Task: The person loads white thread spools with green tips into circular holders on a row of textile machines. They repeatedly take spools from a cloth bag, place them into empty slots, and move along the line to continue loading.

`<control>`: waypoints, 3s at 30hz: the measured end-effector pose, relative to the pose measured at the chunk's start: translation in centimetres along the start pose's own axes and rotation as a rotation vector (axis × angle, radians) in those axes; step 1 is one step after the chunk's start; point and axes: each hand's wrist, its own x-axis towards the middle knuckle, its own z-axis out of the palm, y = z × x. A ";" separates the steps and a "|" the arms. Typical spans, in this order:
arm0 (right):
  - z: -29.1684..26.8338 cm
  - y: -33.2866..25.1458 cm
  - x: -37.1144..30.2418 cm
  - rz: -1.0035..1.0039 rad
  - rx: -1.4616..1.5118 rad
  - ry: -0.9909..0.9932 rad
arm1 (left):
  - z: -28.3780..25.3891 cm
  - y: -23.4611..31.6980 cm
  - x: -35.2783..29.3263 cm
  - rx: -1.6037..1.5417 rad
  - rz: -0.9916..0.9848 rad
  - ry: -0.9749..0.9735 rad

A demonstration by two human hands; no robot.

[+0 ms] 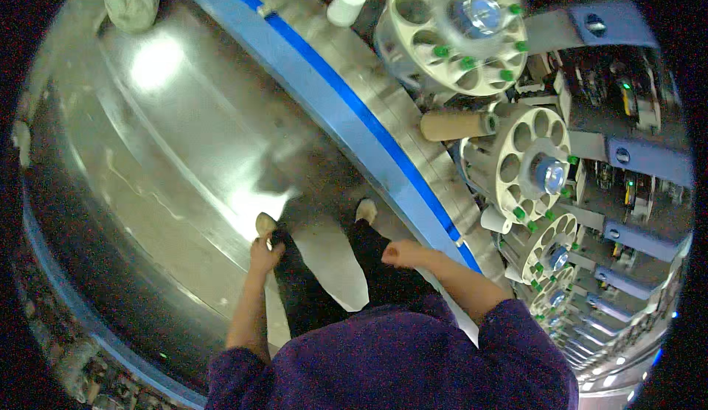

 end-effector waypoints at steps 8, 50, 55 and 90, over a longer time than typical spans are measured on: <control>-13.5 13.9 17.0 0.129 -0.646 0.597 | 10.4 -1.7 -9.0 -0.497 -0.267 0.230; -3.9 -5.3 12.6 -0.159 0.795 0.155 | 4.7 0.4 -7.8 -0.250 -0.364 0.146; -7.4 -15.6 -1.7 -0.458 0.740 0.235 | -4.8 14.7 -3.2 -1.140 -0.024 0.068; -26.2 11.5 -30.7 -0.548 0.383 1.299 | 1.8 52.7 -12.0 -1.235 -0.149 -0.737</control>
